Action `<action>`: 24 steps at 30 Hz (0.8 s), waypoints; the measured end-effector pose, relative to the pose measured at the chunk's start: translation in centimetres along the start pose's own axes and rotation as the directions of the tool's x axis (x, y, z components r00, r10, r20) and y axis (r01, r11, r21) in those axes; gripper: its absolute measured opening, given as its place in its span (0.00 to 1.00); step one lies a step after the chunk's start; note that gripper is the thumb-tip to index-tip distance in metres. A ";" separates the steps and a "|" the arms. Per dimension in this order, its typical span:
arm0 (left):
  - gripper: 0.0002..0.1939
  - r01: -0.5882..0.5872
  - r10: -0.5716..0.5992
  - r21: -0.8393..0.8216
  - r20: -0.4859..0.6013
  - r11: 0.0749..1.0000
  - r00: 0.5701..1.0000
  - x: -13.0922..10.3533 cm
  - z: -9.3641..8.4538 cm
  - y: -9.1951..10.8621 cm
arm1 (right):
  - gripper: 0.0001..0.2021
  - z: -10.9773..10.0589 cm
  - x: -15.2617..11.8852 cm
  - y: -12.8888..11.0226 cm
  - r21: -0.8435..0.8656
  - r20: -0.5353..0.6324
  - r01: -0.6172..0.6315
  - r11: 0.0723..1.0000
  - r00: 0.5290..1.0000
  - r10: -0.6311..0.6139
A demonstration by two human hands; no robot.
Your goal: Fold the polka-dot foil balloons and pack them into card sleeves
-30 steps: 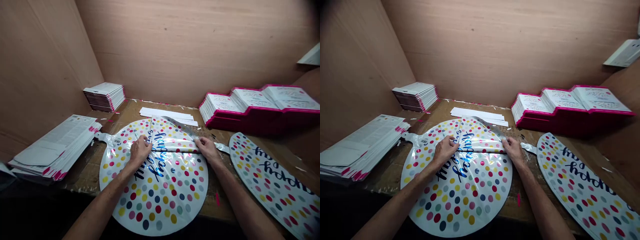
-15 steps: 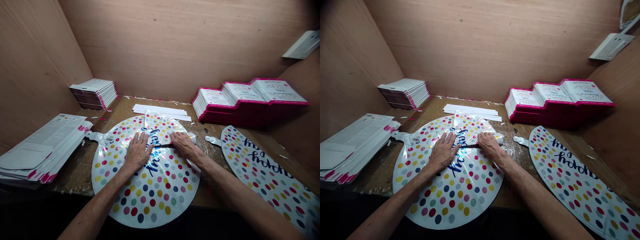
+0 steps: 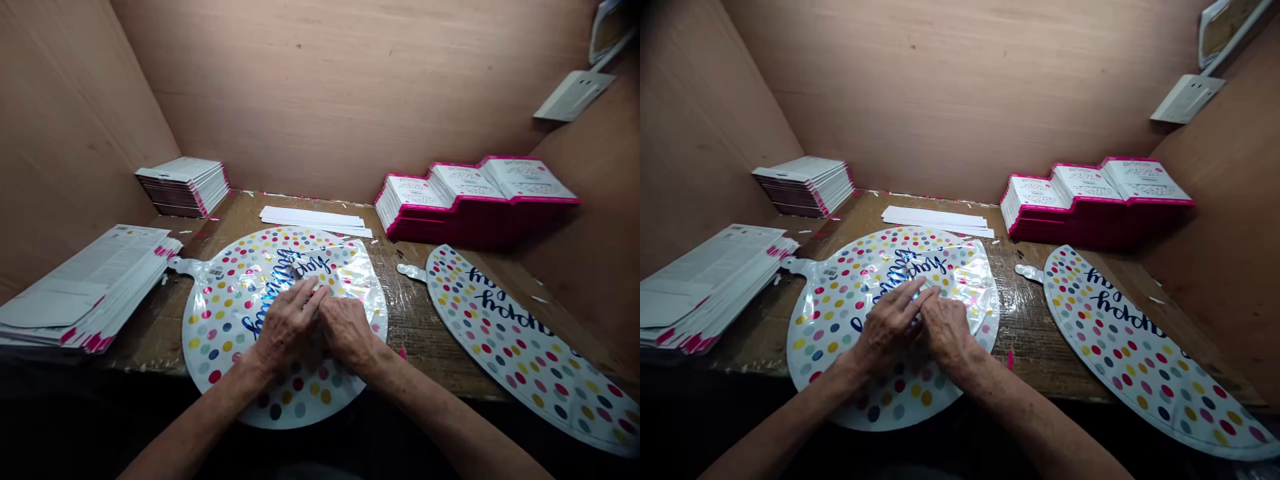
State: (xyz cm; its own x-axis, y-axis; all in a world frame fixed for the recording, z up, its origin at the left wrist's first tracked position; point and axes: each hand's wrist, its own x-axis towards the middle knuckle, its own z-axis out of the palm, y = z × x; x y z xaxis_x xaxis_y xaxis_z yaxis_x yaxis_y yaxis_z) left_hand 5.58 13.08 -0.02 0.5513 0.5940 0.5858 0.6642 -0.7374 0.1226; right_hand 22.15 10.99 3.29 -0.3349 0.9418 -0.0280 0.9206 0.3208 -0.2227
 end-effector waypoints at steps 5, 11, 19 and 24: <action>0.16 0.095 -0.093 -0.128 0.017 0.987 0.996 -3.3 -0.8 -1.2 | 0.44 -0.2 -3.8 1.7 0.302 -0.035 0.353 0.886 0.933 -0.359; 0.15 0.201 -0.196 -0.265 0.045 0.943 0.980 -7.2 -3.6 -3.5 | 0.39 2.2 -2.2 5.0 0.060 -0.142 0.521 0.851 0.849 -0.510; 0.15 0.742 -0.700 -0.117 0.260 0.660 0.664 -4.7 -4.8 -4.6 | 0.15 2.4 4.5 2.1 0.216 -0.166 0.066 0.974 0.986 -0.030; 0.14 0.907 -0.845 -0.011 0.358 0.421 0.397 -1.6 -3.7 -6.5 | 0.15 2.4 5.9 0.1 0.036 -0.210 -0.282 0.959 0.936 0.284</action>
State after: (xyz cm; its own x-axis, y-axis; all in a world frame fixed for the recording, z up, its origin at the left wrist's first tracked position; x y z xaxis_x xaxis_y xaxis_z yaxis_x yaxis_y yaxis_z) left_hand -1.49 15.72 1.20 -0.1616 0.9741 -0.1580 0.7744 0.2244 0.5916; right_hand 19.82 16.39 0.76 -0.0100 0.9932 0.1157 0.9698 0.0379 -0.2409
